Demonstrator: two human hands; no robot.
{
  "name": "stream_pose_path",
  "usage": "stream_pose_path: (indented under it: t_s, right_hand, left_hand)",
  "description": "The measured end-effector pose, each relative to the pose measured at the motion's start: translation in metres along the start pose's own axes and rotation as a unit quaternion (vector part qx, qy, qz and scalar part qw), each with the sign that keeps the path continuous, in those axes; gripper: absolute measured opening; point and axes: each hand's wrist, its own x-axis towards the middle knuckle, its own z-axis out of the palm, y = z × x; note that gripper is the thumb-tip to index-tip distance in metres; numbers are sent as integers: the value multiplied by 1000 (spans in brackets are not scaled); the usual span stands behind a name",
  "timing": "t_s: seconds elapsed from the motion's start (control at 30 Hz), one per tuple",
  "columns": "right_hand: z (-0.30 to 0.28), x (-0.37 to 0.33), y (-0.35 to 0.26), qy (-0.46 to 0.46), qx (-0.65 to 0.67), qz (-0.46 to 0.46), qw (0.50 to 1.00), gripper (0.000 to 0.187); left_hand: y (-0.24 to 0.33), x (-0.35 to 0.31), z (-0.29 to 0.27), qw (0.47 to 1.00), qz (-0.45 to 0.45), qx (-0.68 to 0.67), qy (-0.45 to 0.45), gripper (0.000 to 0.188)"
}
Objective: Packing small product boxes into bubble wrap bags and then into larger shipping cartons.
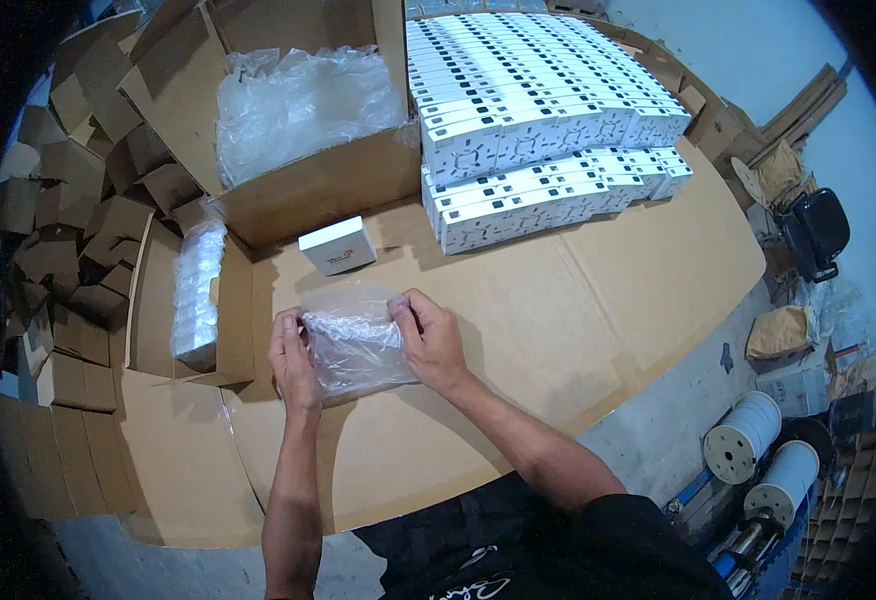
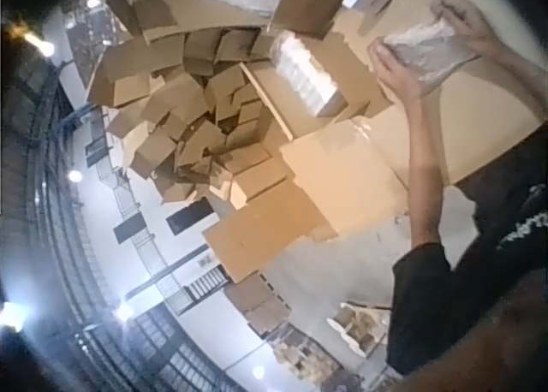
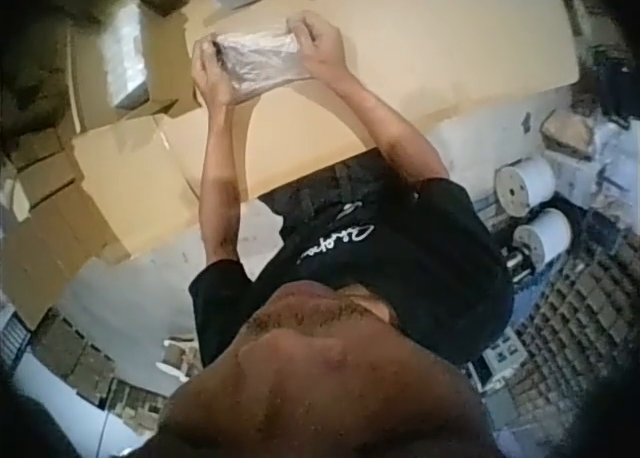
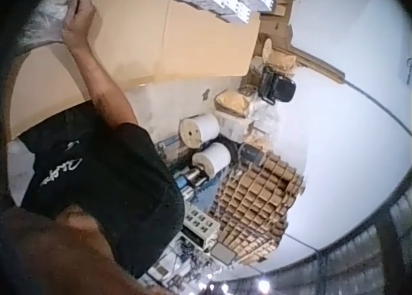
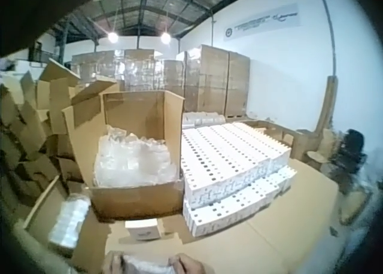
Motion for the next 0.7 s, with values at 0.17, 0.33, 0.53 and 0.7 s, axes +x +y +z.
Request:
stream_pose_path:
  t_s: [0.17,0.33,0.53,0.7]
  right_hand:
    - [-6,1,4,-37,49,39,997,22]
    - [-23,20,0,-47,149,50,986,17]
    - [-39,38,-50,-46,-91,-136,985,25]
    - [-24,44,-58,-116,-249,-311,910,31]
  left_hand:
    - [25,-8,17,988,-68,-6,-140,35]
    - [19,-8,13,983,-95,-48,-150,43]
    - [17,-8,13,986,-80,-17,-143,41]
    - [16,-8,12,987,-70,-18,-146,40]
